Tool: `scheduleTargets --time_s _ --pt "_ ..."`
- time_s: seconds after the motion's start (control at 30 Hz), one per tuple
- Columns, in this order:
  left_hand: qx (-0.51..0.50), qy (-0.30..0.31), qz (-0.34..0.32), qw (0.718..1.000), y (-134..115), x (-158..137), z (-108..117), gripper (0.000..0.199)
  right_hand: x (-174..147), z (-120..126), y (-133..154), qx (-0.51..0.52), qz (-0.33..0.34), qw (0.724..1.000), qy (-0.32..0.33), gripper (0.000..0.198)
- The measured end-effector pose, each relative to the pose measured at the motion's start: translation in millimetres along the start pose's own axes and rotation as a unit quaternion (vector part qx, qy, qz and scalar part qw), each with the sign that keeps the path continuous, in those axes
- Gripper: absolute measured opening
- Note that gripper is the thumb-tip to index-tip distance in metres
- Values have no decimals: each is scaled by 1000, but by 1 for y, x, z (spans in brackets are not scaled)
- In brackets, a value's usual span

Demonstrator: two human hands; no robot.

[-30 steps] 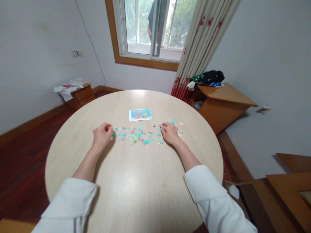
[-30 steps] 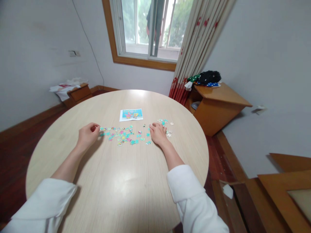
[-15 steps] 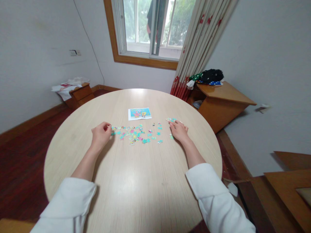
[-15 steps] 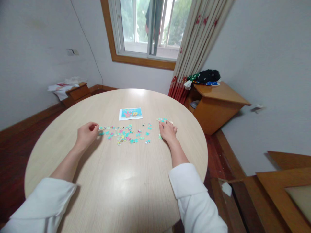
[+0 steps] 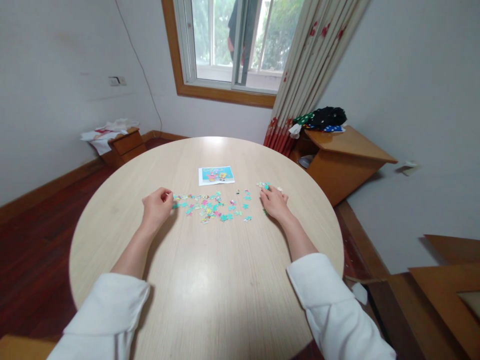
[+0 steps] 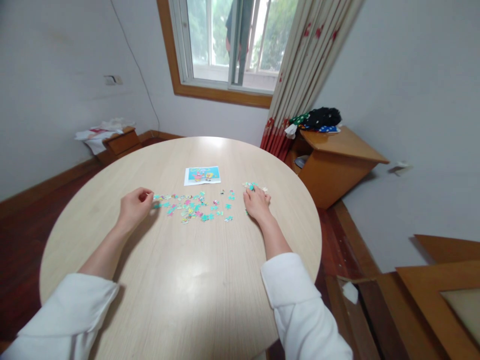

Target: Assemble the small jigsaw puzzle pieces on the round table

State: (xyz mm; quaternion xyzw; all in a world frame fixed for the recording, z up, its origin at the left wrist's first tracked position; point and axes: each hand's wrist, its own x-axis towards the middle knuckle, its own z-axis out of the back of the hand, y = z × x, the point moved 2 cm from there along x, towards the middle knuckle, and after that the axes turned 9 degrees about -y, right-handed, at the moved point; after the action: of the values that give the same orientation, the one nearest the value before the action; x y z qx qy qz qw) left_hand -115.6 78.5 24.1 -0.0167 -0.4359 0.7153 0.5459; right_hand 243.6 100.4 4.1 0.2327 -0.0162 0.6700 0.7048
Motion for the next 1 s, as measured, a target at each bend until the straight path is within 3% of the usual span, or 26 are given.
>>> scheduleTargets --time_s 0.17,0.4,0.6,0.77,0.9,1.0 --pt "-8 0 -1 1000 0 -1 -1 22 -4 -2 14 26 49 998 -8 42" --pt "6 5 1 1000 -4 -1 1 22 -8 -3 24 -7 87 993 85 42" --pt "15 15 -3 1000 -4 -2 0 22 -7 -6 23 -33 66 991 108 44" --pt "11 12 -3 1000 -4 -2 1 22 -4 -5 21 -9 68 995 71 46" --pt "8 9 -6 1000 -4 -2 2 22 0 3 9 -31 9 999 13 48" --pt "10 12 -5 1000 -4 -2 2 22 2 4 1 -52 -24 997 47 47"
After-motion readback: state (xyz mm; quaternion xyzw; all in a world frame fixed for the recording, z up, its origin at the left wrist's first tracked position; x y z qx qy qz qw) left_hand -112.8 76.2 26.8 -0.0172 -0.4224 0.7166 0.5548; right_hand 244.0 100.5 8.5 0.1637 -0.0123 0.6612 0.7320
